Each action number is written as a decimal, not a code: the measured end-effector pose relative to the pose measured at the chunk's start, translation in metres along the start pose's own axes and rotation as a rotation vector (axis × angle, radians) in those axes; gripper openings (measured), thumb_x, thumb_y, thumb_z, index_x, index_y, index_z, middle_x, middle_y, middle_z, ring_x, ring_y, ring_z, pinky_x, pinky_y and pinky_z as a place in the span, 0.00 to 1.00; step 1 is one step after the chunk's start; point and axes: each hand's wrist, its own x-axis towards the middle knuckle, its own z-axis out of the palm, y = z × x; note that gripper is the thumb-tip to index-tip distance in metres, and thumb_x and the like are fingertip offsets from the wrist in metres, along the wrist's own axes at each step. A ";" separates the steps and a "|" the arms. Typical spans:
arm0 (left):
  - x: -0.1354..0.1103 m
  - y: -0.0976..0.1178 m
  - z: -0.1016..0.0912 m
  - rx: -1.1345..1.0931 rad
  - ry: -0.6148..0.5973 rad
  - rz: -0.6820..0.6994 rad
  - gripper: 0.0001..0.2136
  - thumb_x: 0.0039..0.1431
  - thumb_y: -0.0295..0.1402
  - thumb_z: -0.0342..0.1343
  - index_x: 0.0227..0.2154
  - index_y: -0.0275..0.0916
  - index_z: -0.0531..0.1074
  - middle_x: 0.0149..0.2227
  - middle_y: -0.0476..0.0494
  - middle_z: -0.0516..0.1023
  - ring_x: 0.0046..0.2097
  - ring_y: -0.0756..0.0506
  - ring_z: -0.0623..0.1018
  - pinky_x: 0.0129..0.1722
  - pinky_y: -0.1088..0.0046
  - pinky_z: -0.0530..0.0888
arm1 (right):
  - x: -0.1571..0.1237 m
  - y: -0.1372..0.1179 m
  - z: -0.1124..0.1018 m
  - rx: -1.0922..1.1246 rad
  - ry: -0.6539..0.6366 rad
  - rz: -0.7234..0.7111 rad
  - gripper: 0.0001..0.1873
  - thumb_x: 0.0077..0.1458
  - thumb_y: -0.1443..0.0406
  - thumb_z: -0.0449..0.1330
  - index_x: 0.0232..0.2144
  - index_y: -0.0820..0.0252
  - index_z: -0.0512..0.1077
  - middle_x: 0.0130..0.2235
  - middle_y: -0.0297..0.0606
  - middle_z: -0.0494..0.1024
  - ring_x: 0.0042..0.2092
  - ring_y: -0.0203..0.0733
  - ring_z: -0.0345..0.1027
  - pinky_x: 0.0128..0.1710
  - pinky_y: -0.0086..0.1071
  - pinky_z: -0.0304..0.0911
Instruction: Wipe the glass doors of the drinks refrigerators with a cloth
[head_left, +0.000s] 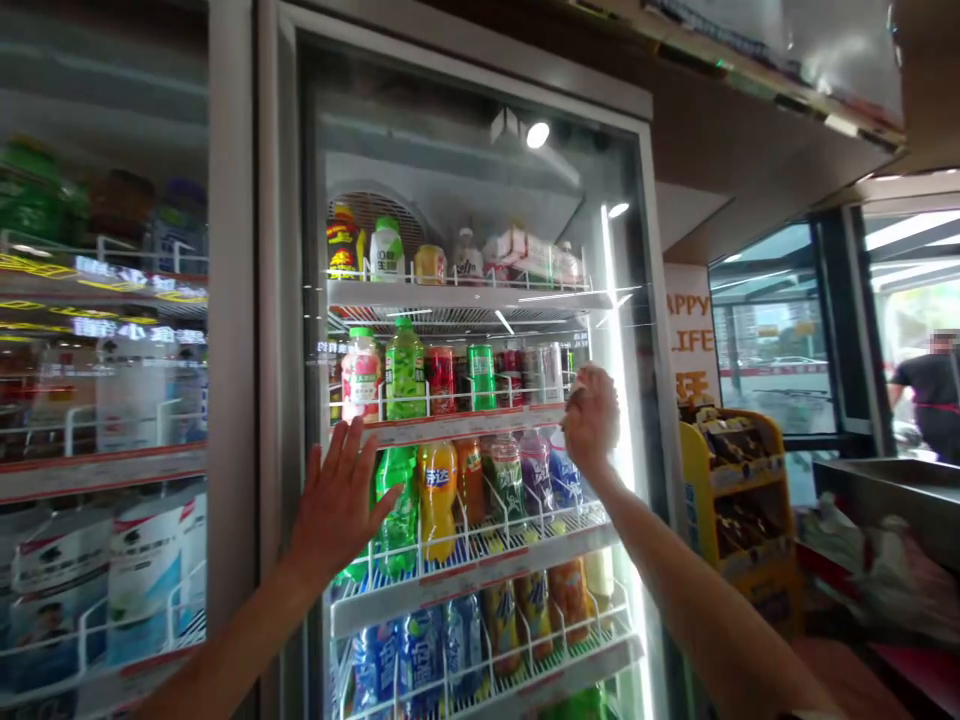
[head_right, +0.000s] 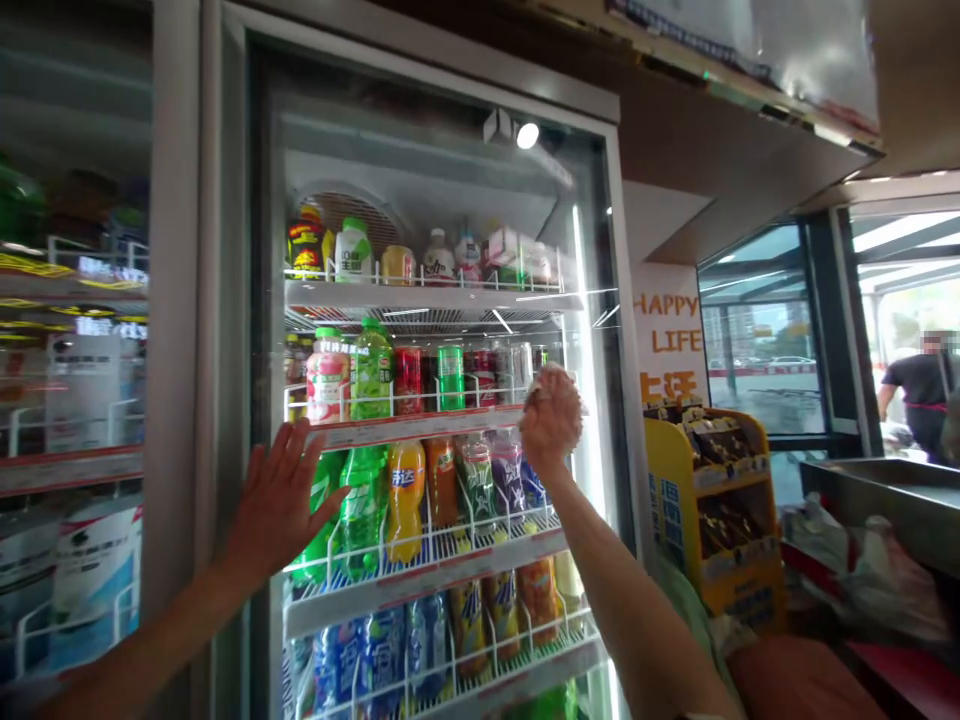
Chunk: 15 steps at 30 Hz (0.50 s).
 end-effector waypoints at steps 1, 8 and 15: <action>0.000 0.001 0.000 -0.005 0.000 -0.003 0.33 0.60 0.44 0.44 0.63 0.36 0.40 0.64 0.30 0.48 0.66 0.36 0.47 0.60 0.47 0.51 | -0.005 -0.028 0.001 0.033 -0.029 -0.040 0.26 0.57 0.65 0.43 0.58 0.58 0.57 0.63 0.42 0.52 0.65 0.48 0.39 0.60 0.52 0.46; 0.000 0.000 -0.006 0.008 -0.011 -0.015 0.30 0.59 0.42 0.47 0.61 0.35 0.47 0.63 0.31 0.52 0.65 0.37 0.49 0.60 0.50 0.54 | -0.013 -0.111 -0.016 0.184 -0.265 -0.563 0.25 0.57 0.63 0.49 0.58 0.47 0.57 0.63 0.28 0.54 0.65 0.42 0.38 0.63 0.44 0.42; -0.007 -0.004 -0.011 0.002 -0.036 0.044 0.26 0.59 0.37 0.47 0.58 0.30 0.54 0.62 0.31 0.54 0.65 0.38 0.50 0.59 0.53 0.58 | 0.021 -0.096 0.001 0.101 -0.040 0.112 0.28 0.58 0.65 0.42 0.61 0.59 0.53 0.64 0.42 0.50 0.65 0.51 0.41 0.60 0.55 0.45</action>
